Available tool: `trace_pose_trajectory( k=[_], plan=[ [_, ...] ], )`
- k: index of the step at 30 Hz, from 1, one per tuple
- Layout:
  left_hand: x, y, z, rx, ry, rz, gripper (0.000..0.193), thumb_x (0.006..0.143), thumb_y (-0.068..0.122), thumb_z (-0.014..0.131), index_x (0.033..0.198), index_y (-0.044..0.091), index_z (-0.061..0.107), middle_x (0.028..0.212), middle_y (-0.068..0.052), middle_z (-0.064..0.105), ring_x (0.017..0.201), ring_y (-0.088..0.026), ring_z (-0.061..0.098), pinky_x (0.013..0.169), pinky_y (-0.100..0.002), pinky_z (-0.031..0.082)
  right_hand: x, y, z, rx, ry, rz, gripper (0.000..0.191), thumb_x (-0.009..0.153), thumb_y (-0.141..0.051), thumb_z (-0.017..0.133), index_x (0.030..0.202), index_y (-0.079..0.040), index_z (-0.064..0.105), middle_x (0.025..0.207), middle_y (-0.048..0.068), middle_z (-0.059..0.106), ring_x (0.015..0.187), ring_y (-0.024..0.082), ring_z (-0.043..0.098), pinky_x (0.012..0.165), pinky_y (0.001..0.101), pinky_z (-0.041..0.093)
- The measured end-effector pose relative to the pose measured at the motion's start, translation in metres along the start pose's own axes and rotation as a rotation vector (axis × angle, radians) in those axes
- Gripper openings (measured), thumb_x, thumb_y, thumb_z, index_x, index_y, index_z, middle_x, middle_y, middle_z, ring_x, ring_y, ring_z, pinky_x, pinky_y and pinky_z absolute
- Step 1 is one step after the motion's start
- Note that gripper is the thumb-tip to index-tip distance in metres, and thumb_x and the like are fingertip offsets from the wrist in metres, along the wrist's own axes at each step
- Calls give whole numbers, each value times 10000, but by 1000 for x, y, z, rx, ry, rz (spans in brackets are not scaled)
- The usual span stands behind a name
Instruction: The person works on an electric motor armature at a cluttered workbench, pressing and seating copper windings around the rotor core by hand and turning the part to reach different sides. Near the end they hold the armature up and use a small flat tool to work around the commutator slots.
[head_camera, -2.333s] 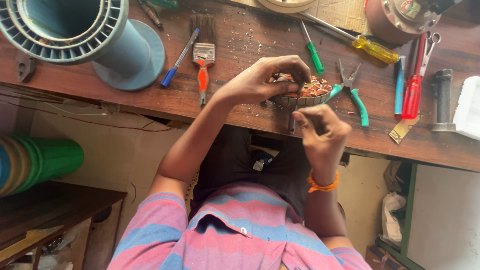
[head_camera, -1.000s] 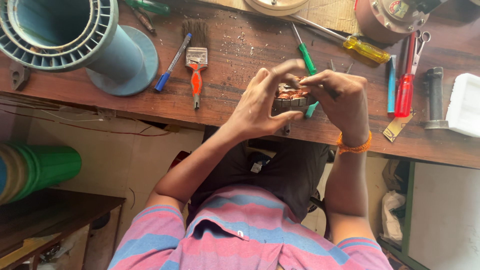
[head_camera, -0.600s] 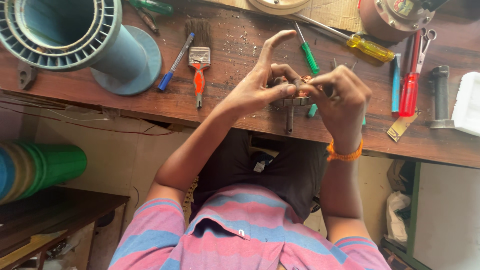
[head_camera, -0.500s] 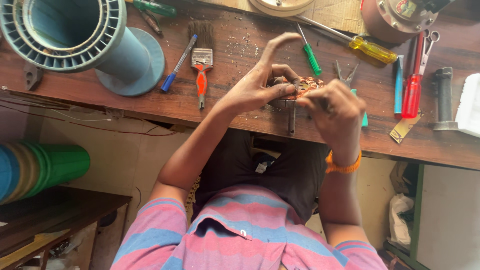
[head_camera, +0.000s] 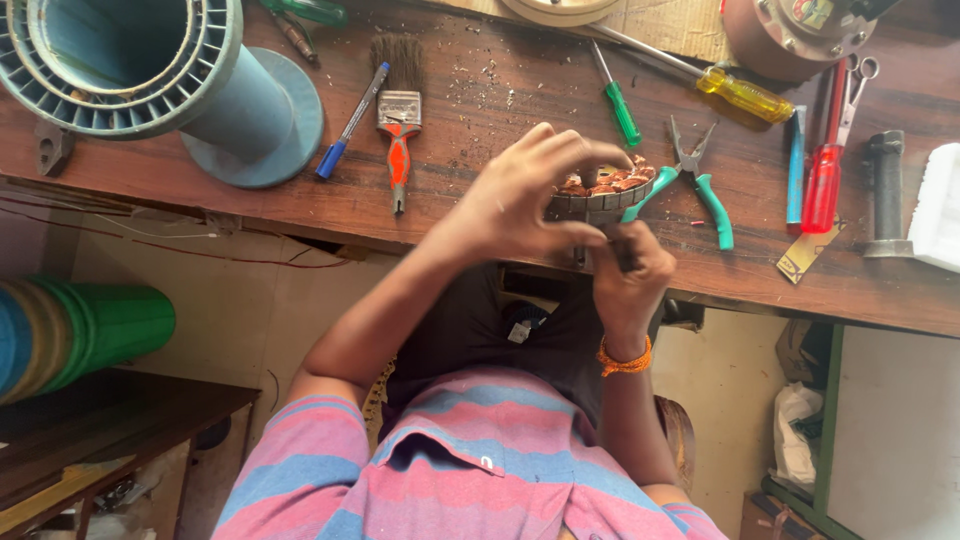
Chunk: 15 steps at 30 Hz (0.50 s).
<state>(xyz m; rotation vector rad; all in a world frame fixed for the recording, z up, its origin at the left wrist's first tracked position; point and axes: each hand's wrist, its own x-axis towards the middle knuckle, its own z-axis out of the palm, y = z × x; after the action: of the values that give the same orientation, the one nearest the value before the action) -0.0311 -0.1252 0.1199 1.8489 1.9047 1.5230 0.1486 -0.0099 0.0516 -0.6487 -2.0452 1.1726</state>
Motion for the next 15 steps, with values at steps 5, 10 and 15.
trace_pose_trajectory(
  k=[5, 10, 15],
  plan=[
    [-10, 12, 30, 213, 177, -37, 431, 860, 274, 858, 1247, 209, 678, 1213, 8, 635, 1056, -241, 575, 957, -381, 514, 10, 13, -14, 121, 82, -29, 152, 949, 10, 808, 908, -8, 663, 763, -2, 596, 713, 38, 484, 645, 227, 384],
    [-16, 10, 35, 267, 224, -11, 419, 835, 229, 849, 1218, 169, 690, 1197, 8, 643, 1009, -253, 555, 928, -392, 502, 37, -5, -53, -29, -90, -185, 140, 923, 35, 825, 1013, 1, 724, 864, 20, 597, 787, 74, 552, 701, 232, 429],
    [-19, 11, 37, 252, 236, -17, 403, 846, 210, 843, 1210, 160, 677, 1211, 5, 643, 1037, -249, 568, 955, -389, 493, 49, -30, -55, -85, -97, -236, 126, 958, 42, 844, 1018, 1, 742, 820, 26, 599, 681, 62, 478, 617, 226, 348]
  ],
)
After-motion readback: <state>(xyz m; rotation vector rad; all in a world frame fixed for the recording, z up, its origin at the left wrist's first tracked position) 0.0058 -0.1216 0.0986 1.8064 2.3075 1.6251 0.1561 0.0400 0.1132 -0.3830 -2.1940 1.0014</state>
